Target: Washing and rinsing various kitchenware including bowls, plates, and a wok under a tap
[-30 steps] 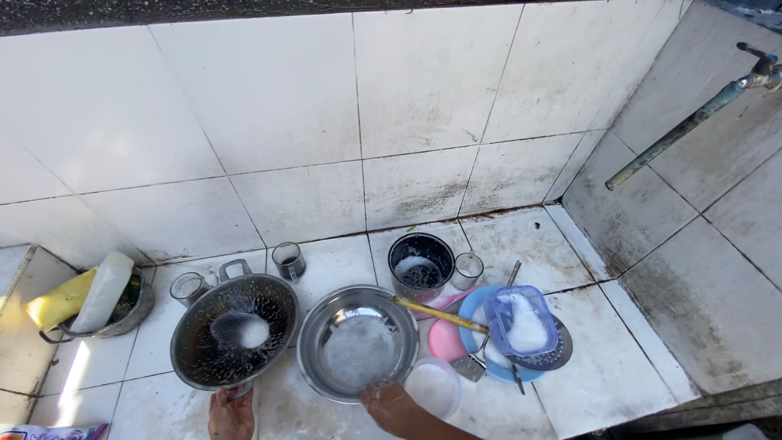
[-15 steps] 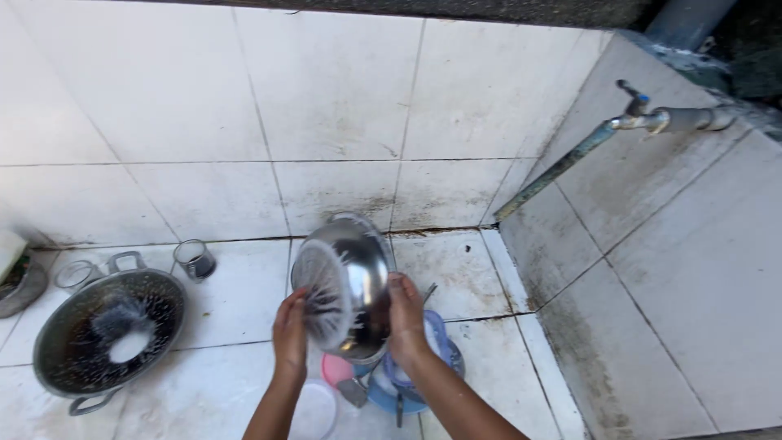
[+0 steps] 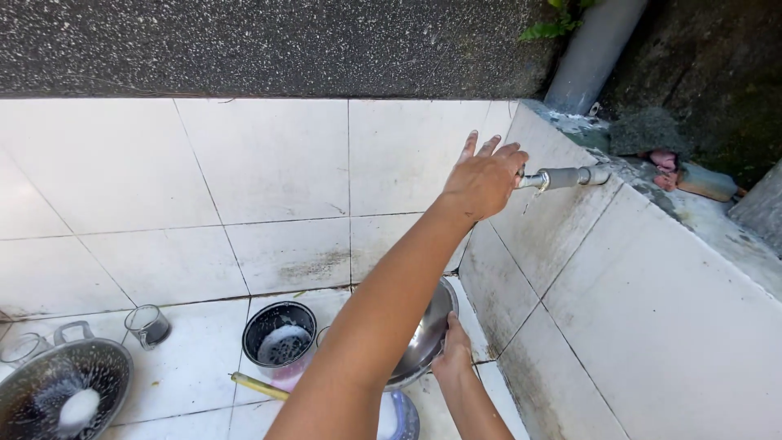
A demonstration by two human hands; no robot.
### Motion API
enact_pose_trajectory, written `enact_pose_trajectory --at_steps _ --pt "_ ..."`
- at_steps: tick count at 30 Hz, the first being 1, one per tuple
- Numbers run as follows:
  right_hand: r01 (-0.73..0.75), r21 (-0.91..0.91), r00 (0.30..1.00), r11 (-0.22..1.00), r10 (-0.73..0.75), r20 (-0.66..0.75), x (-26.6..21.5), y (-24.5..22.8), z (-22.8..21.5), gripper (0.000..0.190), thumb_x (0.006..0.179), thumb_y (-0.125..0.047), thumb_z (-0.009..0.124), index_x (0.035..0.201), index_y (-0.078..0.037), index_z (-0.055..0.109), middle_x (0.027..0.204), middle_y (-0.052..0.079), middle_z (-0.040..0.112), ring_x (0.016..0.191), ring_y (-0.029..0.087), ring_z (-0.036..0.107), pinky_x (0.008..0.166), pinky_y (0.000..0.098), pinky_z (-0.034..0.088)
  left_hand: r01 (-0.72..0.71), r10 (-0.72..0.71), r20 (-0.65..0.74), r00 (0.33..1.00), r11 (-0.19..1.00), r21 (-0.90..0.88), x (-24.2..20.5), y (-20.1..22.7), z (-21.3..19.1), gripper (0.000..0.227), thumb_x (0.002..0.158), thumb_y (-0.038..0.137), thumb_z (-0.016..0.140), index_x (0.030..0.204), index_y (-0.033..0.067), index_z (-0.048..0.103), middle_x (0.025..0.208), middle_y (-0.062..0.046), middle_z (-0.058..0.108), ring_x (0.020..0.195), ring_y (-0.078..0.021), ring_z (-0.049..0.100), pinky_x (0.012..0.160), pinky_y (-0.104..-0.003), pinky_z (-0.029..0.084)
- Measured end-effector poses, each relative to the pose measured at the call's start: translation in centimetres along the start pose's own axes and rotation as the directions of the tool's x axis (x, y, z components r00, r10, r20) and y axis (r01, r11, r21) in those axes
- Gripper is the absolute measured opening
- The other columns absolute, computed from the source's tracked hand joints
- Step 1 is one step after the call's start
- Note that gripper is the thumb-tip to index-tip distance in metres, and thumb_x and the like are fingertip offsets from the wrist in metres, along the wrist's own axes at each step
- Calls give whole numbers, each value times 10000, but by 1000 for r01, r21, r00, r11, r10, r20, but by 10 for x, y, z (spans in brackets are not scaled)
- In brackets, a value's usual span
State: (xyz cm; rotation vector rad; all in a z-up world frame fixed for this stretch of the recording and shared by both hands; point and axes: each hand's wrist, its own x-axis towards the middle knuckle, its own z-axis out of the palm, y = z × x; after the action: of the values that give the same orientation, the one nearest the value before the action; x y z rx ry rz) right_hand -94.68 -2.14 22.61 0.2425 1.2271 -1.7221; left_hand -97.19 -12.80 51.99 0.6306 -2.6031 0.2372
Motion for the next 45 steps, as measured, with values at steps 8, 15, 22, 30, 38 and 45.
enact_pose_trajectory --at_steps 8,15,22,30,38,45 --pt "29 -16 1000 999 -29 5 -7 -19 28 582 1027 -504 563 1455 -112 511 1418 170 576 1287 333 585 993 425 540 -27 62 -284 957 992 125 -2 -9 27 349 1020 495 408 1096 190 558 1014 -41 626 1051 -242 672 1151 -532 341" --pt "104 -103 994 989 -101 35 67 12 53 572 976 -480 638 1368 -66 600 1300 228 653 1178 377 652 905 480 563 220 -424 -69 903 594 -774 -115 -2 22 409 1058 369 460 1373 127 555 1092 -100 697 1110 -336 686 1021 -508 489" --pt "89 -275 992 957 -110 -61 79 20 59 600 948 -516 601 1249 -11 719 1244 153 735 1111 270 700 964 348 531 424 -601 28 798 528 -735 -256 5 207 427 1003 125 438 1396 112 606 1523 -78 540 1523 -289 317 1244 -565 64" --pt "53 -305 998 951 -55 2 -40 -2 64 687 949 -513 559 1421 -14 567 1409 189 577 1277 349 539 1018 465 456 487 -595 -41 803 693 -531 -211 -44 226 430 1021 274 425 1363 147 652 1521 -93 521 1483 -415 322 1167 -625 255" --pt "253 -354 959 900 -184 217 -3 -3 55 472 1012 -436 566 1109 -21 767 1065 153 775 956 225 686 780 366 523 415 -537 -151 830 776 -474 -218 -30 202 486 1051 280 356 1429 59 568 1551 -91 495 1507 -371 297 1213 -575 176" --pt "199 -320 977 926 -161 143 -21 -19 17 617 913 -513 588 1264 -10 651 1206 232 692 1106 408 634 976 548 510 799 -770 449 454 129 -587 -189 -82 202 441 995 403 385 1241 272 727 1361 -19 679 1347 -275 517 1163 -509 307"
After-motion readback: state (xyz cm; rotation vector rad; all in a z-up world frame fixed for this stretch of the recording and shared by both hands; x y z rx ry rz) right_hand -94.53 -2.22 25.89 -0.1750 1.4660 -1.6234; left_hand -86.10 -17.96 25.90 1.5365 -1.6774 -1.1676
